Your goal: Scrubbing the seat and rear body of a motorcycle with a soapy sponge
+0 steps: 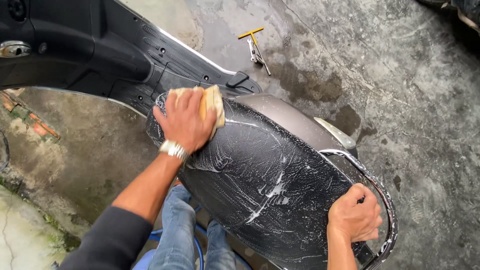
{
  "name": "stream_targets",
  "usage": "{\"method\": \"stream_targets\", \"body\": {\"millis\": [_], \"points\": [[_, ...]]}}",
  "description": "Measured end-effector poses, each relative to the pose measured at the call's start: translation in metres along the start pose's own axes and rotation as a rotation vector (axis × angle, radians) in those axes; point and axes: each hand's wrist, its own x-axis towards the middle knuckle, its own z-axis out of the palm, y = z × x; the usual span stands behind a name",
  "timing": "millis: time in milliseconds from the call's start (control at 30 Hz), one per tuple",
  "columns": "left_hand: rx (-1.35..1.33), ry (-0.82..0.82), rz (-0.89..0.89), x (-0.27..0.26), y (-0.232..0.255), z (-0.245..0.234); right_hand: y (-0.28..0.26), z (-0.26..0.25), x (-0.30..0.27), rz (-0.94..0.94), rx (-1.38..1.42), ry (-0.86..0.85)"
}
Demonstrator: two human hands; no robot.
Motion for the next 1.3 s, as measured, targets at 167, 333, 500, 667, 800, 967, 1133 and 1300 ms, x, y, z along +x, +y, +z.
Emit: {"method": "stream_targets", "body": {"millis": [167,333,500,667,800,967,1133,1300], "points": [[0.242,0.350,0.166,-0.012,-0.011,-0.014,0.003,0.003,-0.005,-0.042,-0.015,0.026],[0.027,-0.130,-0.034,0.025,-0.010,-0.016,0.002,0.006,-0.005,-0.023,-0.041,0.082],[0.031,-0.359,0.039,0.049,-0.025,-0.020,0.008,0.019,-0.007,-0.093,-0.079,0.153],[0.187,-0.080,0.235,0.031,-0.022,-0.004,0.006,0.012,-0.007,-0.043,-0.054,0.112],[0.029,-0.229,0.255,0.045,0.021,0.003,0.009,0.023,-0.006,-0.084,-0.075,0.178],[-0.177,-0.329,0.449,0.017,0.061,0.000,0.002,0.009,-0.010,-0.038,-0.044,0.111],[-0.014,-0.315,0.400,0.043,0.030,0.008,0.001,0.017,-0.004,-0.057,-0.104,0.188],[-0.047,-0.120,0.362,0.032,0.085,0.014,-0.003,0.010,-0.006,-0.039,-0.043,0.139]]}}
